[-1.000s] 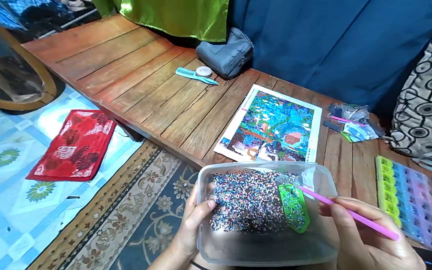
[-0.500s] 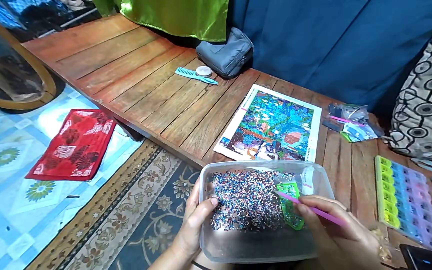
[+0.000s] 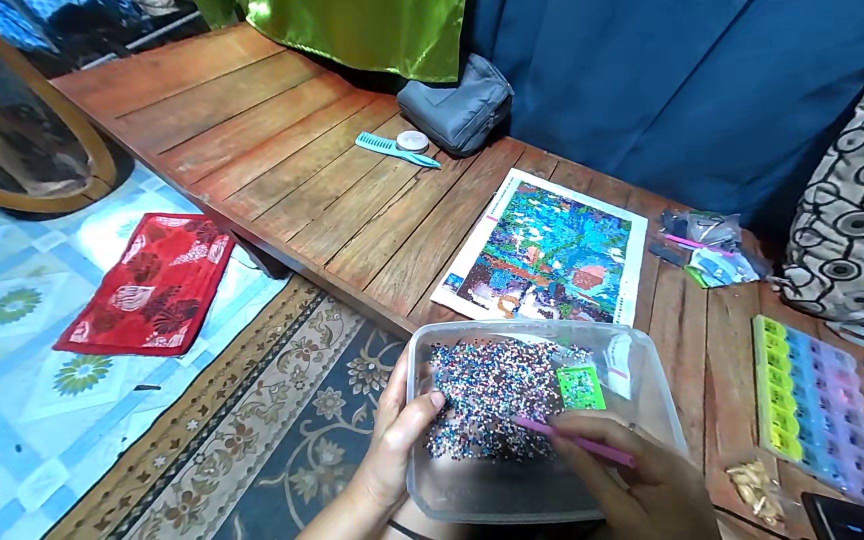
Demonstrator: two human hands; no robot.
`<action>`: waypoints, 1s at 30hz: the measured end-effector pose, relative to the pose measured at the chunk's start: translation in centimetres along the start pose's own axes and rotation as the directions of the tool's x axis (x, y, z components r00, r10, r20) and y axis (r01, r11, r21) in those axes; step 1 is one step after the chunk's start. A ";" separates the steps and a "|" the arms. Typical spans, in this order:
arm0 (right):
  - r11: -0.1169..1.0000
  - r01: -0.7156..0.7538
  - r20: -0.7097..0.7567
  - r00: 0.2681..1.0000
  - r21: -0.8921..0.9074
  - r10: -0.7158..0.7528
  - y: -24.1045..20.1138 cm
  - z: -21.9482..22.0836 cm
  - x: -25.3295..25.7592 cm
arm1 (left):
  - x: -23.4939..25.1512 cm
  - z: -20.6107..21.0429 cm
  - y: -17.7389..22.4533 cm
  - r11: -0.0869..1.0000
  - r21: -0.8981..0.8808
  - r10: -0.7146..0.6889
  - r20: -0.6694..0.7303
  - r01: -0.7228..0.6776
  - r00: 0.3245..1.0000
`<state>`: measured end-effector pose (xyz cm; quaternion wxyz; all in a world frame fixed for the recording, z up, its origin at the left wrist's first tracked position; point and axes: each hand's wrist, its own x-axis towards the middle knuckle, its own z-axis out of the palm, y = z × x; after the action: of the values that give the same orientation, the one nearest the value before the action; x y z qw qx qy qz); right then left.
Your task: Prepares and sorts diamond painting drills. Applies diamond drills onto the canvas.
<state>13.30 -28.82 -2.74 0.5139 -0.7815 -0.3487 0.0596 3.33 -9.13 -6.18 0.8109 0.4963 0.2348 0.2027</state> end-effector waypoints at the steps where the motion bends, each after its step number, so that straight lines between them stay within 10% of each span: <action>1: 1.000 -0.015 0.027 1.000 0.008 0.015 -0.1 -0.3 0.0 | 0.0 0.0 0.0 1.000 0.003 0.003 0.000 -0.003 1.000; 15: 0.999 -0.034 -0.127 0.991 -0.013 0.032 1.2 -0.8 1.2 | 0.1 -0.1 0.0 1.000 0.004 0.010 0.008 -0.010 1.000; 22: 0.994 -0.103 0.192 0.975 -0.038 0.109 1.1 -2.3 0.9 | 0.2 -0.1 0.0 1.000 0.025 -0.002 0.006 0.002 1.000; 30: 0.992 -0.106 -0.152 0.984 -0.066 0.095 1.2 -1.2 1.5 | 0.1 0.0 0.2 1.000 0.013 -0.019 -0.004 0.019 1.000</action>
<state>15.55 -29.10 -2.83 0.5056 -0.8188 -0.2717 0.0140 3.39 -8.96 -6.03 0.8091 0.4987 0.2423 0.1946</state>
